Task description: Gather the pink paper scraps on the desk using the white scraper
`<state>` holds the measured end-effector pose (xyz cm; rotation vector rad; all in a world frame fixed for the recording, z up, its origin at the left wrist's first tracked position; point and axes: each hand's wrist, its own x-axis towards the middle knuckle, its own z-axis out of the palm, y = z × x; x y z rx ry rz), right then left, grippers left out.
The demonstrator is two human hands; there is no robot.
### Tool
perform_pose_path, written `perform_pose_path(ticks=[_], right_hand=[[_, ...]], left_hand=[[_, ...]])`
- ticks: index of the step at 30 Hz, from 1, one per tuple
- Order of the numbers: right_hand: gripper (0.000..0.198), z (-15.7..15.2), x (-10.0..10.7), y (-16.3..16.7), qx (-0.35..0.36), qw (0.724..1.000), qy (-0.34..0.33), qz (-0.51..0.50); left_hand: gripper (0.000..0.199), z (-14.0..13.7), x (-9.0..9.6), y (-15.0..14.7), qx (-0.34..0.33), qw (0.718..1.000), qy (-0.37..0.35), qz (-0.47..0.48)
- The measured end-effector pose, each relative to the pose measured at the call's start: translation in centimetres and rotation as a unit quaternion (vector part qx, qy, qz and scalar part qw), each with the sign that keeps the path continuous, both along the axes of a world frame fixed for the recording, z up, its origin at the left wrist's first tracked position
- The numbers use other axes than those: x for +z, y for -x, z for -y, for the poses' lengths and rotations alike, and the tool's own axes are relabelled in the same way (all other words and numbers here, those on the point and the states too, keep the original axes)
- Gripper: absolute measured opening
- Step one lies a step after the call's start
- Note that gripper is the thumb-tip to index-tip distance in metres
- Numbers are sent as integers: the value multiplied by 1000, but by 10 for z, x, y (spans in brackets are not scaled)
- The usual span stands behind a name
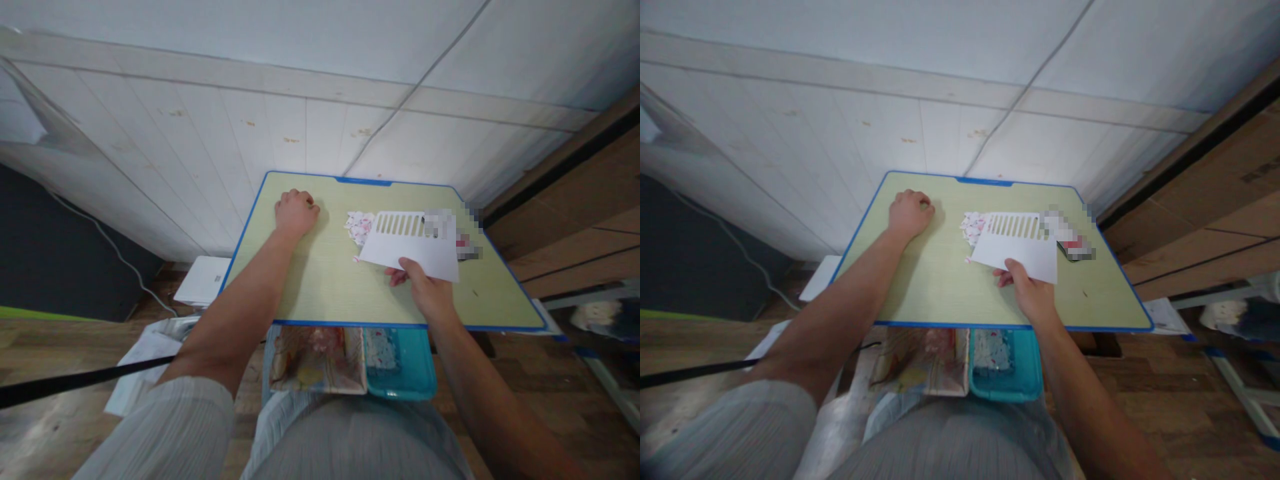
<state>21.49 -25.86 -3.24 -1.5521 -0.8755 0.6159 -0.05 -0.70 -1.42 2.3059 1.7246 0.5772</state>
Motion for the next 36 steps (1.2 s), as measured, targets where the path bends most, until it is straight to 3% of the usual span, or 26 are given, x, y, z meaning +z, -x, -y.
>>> perform_pose_path(ticks=[5,11,17,27,33,36], right_hand=[[32,11,1,-10,8,999,21,36],[38,47,12,-39,48,992,52,101],[41,69,8,-66,31,995,51,80],[23,59,12,-59,29,997,47,-55],[34,64,9,-62,39,998,33,-21],[27,66,6,-65,42,998,30,-36]], left_hand=[[32,-1,0,-1,-1,1000,-1,3],[29,-1,0,-2,0,1000,-3,11],[28,-2,-1,-2,4,1000,2,18],[32,-4,-2,-1,5,1000,-1,17],[34,-5,-2,-2,8,1000,4,18],[32,-5,-2,-2,8,1000,4,23]])
